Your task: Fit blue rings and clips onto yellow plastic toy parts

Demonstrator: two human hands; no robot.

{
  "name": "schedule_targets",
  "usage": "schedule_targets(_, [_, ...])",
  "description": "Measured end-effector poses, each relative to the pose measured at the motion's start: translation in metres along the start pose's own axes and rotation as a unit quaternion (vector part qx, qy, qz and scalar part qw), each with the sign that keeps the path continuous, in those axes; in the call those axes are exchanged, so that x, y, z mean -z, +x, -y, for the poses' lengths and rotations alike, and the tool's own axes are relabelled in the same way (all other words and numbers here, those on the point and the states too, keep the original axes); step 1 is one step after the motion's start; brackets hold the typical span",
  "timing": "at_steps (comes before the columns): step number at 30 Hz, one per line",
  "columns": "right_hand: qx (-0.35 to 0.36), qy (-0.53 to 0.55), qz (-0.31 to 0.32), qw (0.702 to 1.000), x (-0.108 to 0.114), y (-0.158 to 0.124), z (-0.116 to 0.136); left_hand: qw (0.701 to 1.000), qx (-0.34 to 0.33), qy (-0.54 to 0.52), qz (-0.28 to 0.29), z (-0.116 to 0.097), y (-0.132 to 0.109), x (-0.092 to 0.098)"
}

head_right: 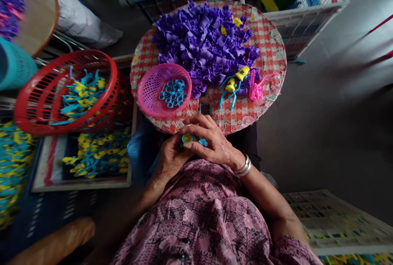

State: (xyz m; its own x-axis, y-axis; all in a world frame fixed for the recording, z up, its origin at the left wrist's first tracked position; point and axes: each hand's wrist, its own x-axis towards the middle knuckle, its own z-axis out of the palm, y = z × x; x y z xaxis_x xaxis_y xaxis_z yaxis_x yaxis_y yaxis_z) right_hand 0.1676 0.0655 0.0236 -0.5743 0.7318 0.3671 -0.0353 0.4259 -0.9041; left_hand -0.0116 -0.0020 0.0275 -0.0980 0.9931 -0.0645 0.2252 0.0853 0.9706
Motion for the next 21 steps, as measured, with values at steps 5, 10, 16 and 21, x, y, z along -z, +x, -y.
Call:
schedule_targets(5, [0.021, 0.000, -0.016, 1.000, -0.005, -0.002, -0.007, 0.998, 0.020, -0.067, 0.002, 0.013, -0.002, 0.000])
schedule_targets(10, [-0.058, 0.117, -0.078, 0.988, -0.014, -0.007, -0.001, 0.993, 0.035, -0.110, -0.004, 0.023, -0.004, 0.003])
schedule_targets(16, [-0.210, 0.338, -0.221, 0.890, -0.022, -0.008, -0.005, 0.984, 0.076, -0.160, -0.009, 0.021, -0.004, 0.006])
schedule_targets(21, [-0.251, 0.377, -0.242, 0.858, -0.024, -0.008, -0.012, 0.982, 0.074, -0.170, -0.040, 0.023, -0.003, 0.006])
